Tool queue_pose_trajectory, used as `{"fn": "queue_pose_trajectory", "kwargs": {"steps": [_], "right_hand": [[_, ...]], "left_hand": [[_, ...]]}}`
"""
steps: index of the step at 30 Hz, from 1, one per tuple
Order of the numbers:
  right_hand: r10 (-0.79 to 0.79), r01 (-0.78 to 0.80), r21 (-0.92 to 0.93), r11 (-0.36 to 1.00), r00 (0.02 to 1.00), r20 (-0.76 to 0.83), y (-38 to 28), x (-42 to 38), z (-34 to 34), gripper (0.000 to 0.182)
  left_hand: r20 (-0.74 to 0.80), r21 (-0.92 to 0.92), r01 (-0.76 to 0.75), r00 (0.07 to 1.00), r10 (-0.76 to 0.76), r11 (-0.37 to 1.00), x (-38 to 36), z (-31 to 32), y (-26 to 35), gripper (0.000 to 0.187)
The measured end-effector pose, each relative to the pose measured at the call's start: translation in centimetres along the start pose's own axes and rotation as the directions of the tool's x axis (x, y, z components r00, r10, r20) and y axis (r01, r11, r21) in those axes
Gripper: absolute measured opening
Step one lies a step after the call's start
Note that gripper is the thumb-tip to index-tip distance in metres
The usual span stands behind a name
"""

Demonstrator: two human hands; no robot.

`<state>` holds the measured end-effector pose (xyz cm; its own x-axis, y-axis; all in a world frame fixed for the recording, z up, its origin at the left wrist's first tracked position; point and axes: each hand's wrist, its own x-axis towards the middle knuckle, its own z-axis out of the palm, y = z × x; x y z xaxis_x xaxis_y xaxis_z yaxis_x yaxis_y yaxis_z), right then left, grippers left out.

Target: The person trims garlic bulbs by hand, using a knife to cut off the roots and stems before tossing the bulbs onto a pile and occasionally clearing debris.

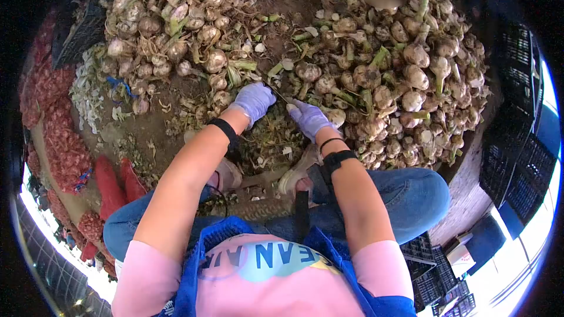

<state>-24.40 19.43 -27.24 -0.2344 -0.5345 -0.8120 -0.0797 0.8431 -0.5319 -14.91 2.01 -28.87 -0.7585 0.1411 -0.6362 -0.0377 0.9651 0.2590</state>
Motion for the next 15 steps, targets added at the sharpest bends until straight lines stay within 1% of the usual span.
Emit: {"fn": "queue_pose_trajectory", "kwargs": {"steps": [2, 3, 4, 6, 7, 8, 9, 10, 11, 12, 13, 14, 15], "right_hand": [[0.021, -0.025, -0.068, 0.997, 0.998, -0.053, 0.2, -0.4, 0.9, 0.057], [0.02, -0.028, -0.103, 0.994, 0.997, -0.077, 0.0, -0.4, 1.4, 0.056], [0.028, -0.033, -0.074, 0.997, 0.997, -0.069, 0.1, -0.7, 1.6, 0.056], [0.038, -0.043, -0.084, 0.996, 0.997, -0.07, 0.0, -0.7, 1.8, 0.056], [0.045, -0.052, -0.092, 0.994, 0.996, -0.074, 0.1, -0.5, 1.6, 0.056], [-0.02, 0.009, -0.139, 0.99, 0.996, -0.083, 0.5, 0.0, 1.5, 0.055], [-0.027, 0.016, -0.118, 0.993, 0.995, -0.092, 0.6, 0.2, 1.6, 0.055], [-0.027, 0.018, -0.093, 0.996, 0.995, -0.096, 0.9, 0.0, 1.9, 0.054], [-0.032, 0.025, -0.07, 0.997, 0.994, -0.101, 0.9, -0.3, 2.3, 0.054], [-0.105, 0.093, -0.113, 0.989, 0.989, -0.103, 1.9, -0.4, 3.0, 0.052], [-0.046, 0.034, -0.094, 0.995, 0.989, -0.137, 1.3, -1.7, 3.1, 0.05], [-0.043, 0.03, -0.084, 0.996, 0.987, -0.156, 1.9, -1.6, 3.3, 0.049], [-0.03, 0.017, -0.072, 0.997, 0.984, -0.173, 2.0, -2.2, 3.4, 0.049]], "left_hand": [[-0.069, -0.05, 0.029, 0.997, -0.032, 0.998, -0.1, 0.6, 0.0, 0.022], [-0.09, -0.04, 0.041, 0.995, -0.044, 0.998, -0.3, 0.8, -0.1, 0.021], [-0.111, -0.034, 0.051, 0.992, -0.055, 0.998, -0.3, 1.1, 0.2, 0.02], [-0.16, -0.034, 0.092, 0.982, -0.096, 0.995, -0.7, 1.3, 0.8, 0.018], [-0.147, -0.022, 0.112, 0.983, -0.114, 0.994, -0.4, 1.1, 0.8, 0.019], [-0.128, -0.014, 0.129, 0.983, -0.13, 0.992, -0.1, 1.1, 1.0, 0.019], [-0.106, -0.008, 0.146, 0.984, -0.146, 0.989, -0.3, 1.2, 1.3, 0.02], [-0.129, -0.016, 0.153, 0.98, -0.154, 0.988, -0.3, 1.6, 1.3, 0.02], [-0.103, -0.023, 0.151, 0.983, -0.153, 0.988, -0.9, 1.8, 1.6, 0.021], [-0.092, -0.02, 0.155, 0.983, -0.156, 0.988, -1.0, 1.5, 1.3, 0.021], [-0.085, -0.019, 0.157, 0.984, -0.158, 0.987, -0.6, 1.3, 1.0, 0.021], [-0.129, -0.043, 0.201, 0.97, -0.205, 0.979, 0.0, 2.5, 0.3, 0.018], [-0.132, -0.09, 0.194, 0.97, -0.205, 0.977, -0.5, 2.1, 0.6, 0.017]]}}
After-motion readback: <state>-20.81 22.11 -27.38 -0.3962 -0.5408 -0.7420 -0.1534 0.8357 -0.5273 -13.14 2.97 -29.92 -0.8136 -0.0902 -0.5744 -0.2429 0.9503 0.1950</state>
